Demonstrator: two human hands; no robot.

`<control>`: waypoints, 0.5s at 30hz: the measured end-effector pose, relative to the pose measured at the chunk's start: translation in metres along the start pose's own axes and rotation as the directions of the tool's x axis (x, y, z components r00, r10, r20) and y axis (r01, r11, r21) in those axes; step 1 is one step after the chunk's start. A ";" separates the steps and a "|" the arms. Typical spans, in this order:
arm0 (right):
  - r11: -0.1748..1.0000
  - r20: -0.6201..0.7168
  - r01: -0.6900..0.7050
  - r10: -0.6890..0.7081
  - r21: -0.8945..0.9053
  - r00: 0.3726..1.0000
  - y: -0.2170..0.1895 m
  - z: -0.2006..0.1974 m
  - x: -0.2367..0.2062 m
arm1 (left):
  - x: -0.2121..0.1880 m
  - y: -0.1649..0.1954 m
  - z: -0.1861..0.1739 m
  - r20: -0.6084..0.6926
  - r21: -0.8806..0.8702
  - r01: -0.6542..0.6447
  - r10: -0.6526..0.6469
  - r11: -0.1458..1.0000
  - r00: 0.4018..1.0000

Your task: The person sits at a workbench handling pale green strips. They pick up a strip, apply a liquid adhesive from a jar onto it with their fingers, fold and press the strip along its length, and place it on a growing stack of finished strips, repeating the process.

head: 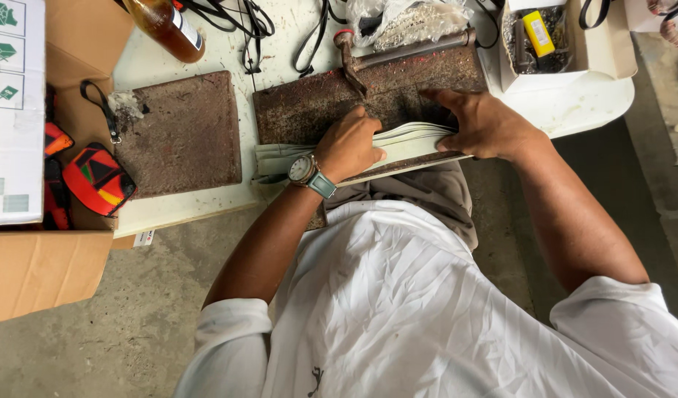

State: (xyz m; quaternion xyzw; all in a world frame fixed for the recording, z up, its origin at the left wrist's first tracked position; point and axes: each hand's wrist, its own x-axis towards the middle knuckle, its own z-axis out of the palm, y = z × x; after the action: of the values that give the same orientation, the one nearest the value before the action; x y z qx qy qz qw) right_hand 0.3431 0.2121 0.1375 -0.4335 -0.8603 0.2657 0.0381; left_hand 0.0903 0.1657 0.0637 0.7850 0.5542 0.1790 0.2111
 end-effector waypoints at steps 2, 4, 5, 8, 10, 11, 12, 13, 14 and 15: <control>0.989 0.094 -0.145 0.148 -0.037 0.985 -0.005 -0.007 0.002 | 0.002 -0.002 -0.002 0.056 0.044 0.025 -0.027 0.999 0.998; 0.983 0.118 -0.172 0.179 -0.066 0.977 -0.009 -0.014 0.005 | 0.006 -0.006 -0.010 0.125 -0.023 -0.004 0.007 1.000 0.992; 0.988 0.099 -0.134 0.140 -0.072 0.985 -0.011 -0.020 0.005 | 0.010 -0.008 -0.016 0.158 -0.057 -0.017 0.026 0.998 0.987; 0.985 -0.027 0.066 -0.071 -0.159 0.997 -0.020 -0.039 0.006 | 0.028 -0.013 -0.039 0.429 -0.241 0.218 -0.098 0.946 0.898; 0.959 -0.062 0.109 -0.129 -0.262 0.990 -0.030 -0.058 0.008 | 0.036 -0.016 -0.055 0.377 -0.324 0.105 0.027 0.940 0.926; 0.946 -0.044 0.077 -0.095 -0.316 0.994 -0.037 -0.066 0.010 | 0.037 -0.017 -0.062 0.347 -0.363 0.046 0.089 0.931 0.934; 0.928 -0.027 0.046 -0.060 -0.369 0.998 -0.044 -0.074 0.011 | 0.037 -0.018 -0.067 0.301 -0.348 0.040 0.072 0.937 0.951; 0.924 -0.029 0.025 -0.039 -0.381 0.999 -0.051 -0.081 0.011 | 0.034 -0.019 -0.072 0.253 -0.332 0.034 0.054 0.943 0.966; 0.920 -0.031 0.006 -0.020 -0.393 0.999 -0.057 -0.087 0.011 | 0.031 -0.020 -0.076 0.204 -0.316 0.030 0.037 0.948 0.978; 0.915 -0.033 -0.012 -0.001 -0.403 0.999 -0.062 -0.092 0.012 | 0.025 -0.021 -0.079 0.198 -0.316 0.050 0.014 0.947 0.980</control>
State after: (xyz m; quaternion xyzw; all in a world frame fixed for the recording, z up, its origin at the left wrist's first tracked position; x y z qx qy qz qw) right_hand 0.3181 0.2302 0.2449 -0.4387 -0.8946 0.0756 -0.0388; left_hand 0.0408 0.2066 0.1202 0.7491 0.5015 0.1858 0.3910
